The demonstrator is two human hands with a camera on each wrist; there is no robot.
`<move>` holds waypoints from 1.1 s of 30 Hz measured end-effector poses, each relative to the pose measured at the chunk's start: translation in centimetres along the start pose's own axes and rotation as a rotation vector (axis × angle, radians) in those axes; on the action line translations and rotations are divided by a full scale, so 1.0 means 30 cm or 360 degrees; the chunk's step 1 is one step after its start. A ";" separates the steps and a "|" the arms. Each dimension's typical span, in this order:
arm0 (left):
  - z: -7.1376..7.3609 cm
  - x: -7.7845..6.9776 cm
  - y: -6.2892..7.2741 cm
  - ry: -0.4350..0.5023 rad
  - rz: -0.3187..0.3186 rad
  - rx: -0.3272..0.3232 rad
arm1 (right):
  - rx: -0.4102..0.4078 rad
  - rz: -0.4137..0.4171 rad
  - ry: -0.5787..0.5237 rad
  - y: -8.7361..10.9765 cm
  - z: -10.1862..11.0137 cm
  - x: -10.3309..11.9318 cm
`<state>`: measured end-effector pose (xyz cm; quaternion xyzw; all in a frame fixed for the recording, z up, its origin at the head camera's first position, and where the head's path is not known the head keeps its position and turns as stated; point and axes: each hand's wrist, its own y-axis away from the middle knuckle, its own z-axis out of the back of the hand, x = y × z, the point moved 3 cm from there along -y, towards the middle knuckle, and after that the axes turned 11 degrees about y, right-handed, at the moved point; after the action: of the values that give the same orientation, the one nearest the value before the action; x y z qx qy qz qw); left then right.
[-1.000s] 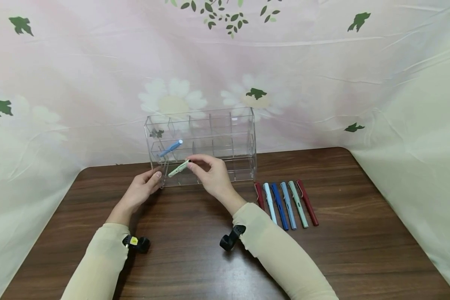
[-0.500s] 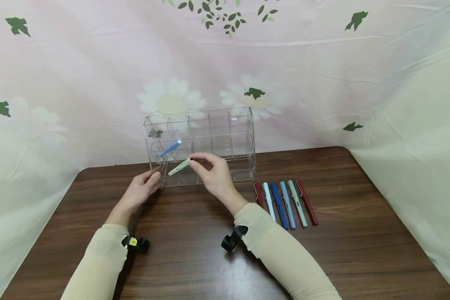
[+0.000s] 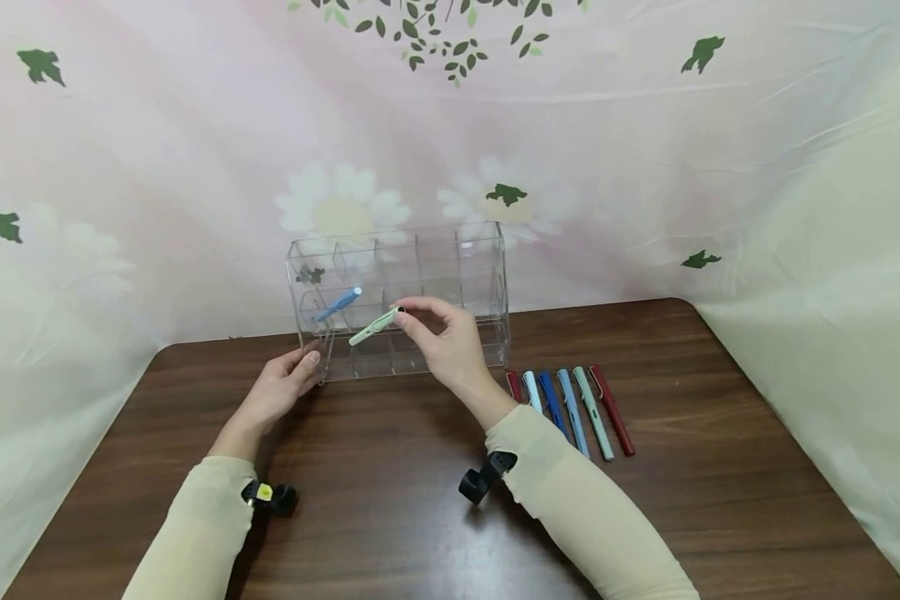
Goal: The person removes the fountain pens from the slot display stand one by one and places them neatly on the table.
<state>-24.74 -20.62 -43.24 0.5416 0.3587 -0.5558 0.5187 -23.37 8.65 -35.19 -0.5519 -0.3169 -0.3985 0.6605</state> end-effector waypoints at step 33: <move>-0.002 0.009 0.015 -0.0036 -0.0001 -0.0009 | -0.0029 0.0016 0.0268 0.046 0.248 0.016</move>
<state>-24.27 -20.70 -43.43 0.5338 0.3546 -0.5610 0.5241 -21.77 15.96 -34.03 -0.5239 -0.2538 -0.4429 0.6818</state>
